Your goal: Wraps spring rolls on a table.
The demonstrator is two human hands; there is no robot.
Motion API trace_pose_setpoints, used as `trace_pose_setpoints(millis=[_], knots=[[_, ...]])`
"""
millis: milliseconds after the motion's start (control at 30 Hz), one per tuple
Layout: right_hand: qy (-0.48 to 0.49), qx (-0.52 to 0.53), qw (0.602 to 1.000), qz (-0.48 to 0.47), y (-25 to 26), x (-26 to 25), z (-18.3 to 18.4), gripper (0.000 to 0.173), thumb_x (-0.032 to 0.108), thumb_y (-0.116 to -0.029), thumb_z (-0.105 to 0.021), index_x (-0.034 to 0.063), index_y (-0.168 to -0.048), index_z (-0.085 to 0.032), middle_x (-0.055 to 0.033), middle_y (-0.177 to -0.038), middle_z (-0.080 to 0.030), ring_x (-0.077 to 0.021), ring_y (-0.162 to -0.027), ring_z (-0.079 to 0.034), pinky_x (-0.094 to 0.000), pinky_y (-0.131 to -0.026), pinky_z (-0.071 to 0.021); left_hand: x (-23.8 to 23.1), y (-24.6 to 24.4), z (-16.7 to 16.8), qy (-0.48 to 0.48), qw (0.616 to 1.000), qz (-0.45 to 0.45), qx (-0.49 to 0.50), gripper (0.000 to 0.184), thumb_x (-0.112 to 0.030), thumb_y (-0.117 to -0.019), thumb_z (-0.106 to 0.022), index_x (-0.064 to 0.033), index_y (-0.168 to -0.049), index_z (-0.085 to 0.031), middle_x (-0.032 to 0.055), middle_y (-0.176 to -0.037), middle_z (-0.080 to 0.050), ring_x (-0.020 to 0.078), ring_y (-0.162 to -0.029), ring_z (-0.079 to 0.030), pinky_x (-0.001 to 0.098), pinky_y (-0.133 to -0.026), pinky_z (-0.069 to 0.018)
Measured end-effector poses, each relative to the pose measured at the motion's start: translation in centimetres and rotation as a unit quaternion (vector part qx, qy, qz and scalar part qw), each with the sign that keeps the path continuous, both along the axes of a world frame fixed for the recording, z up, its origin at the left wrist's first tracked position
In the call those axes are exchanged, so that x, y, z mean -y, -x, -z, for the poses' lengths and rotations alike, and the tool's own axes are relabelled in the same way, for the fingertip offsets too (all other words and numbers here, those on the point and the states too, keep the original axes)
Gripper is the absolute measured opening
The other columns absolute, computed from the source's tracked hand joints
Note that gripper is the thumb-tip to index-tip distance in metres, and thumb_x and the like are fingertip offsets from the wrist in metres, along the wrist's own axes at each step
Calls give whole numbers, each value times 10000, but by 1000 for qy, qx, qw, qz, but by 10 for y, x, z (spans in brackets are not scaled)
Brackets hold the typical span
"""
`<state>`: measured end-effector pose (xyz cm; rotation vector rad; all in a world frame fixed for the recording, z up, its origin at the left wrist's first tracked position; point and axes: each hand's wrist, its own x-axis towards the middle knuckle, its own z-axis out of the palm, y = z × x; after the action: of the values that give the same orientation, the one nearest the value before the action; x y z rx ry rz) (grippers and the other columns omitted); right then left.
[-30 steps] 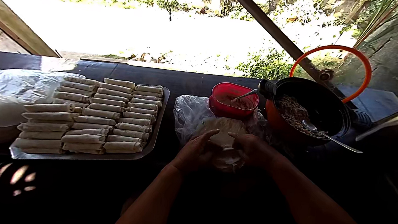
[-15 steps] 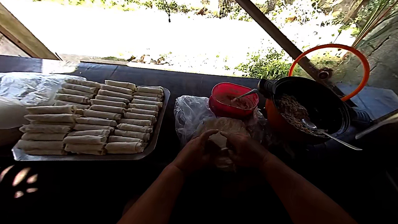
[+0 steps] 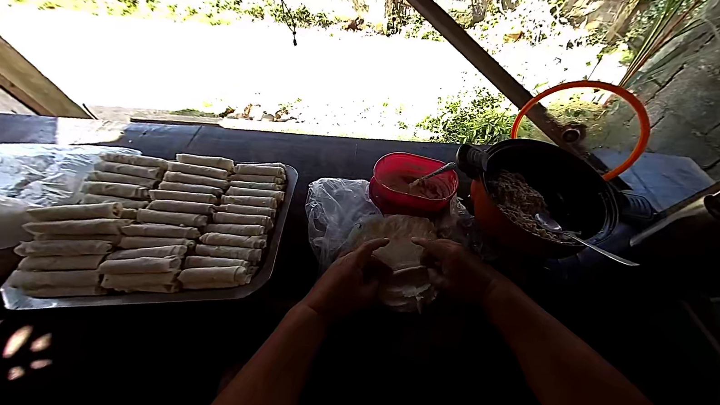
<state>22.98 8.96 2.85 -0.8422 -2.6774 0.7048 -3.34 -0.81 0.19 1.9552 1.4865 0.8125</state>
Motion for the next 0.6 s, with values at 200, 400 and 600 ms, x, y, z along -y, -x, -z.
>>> trace_pose_setpoints(millis=[200, 400, 600], knots=[[49, -40, 997, 37, -8, 6, 5, 625, 107, -895, -637, 147, -1506, -514, -1, -1106, -736, -113, -1042, -683, -320, -989, -550, -2, -26, -20, -124, 979, 14, -162, 717, -252, -815, -680, -252, -1507, -495, -116, -1275, -695, 106, -1223, -613, 497, -1090, -426], [-11, -45, 998, 44, -15, 8, 8, 483, 123, -936, -609, 113, -1419, -613, -48, -1180, -729, -172, -1150, -655, -342, -1070, -499, -10, -39, -3, -82, 990, 51, -99, 655, -177, -902, -627, -236, -1531, -456, -121, -1258, -708, 92, -1232, -616, 468, -1139, -425], [-26, -35, 997, 66, -29, 6, 8, 246, 213, -996, -593, 116, -1153, -756, -48, -1165, -729, -169, -1184, -634, -328, -1079, -478, -9, -36, 0, -53, 995, 55, -70, 643, -191, -948, -605, -244, -1558, -408, -156, -1282, -699, 65, -1248, -603, 472, -1167, -388]])
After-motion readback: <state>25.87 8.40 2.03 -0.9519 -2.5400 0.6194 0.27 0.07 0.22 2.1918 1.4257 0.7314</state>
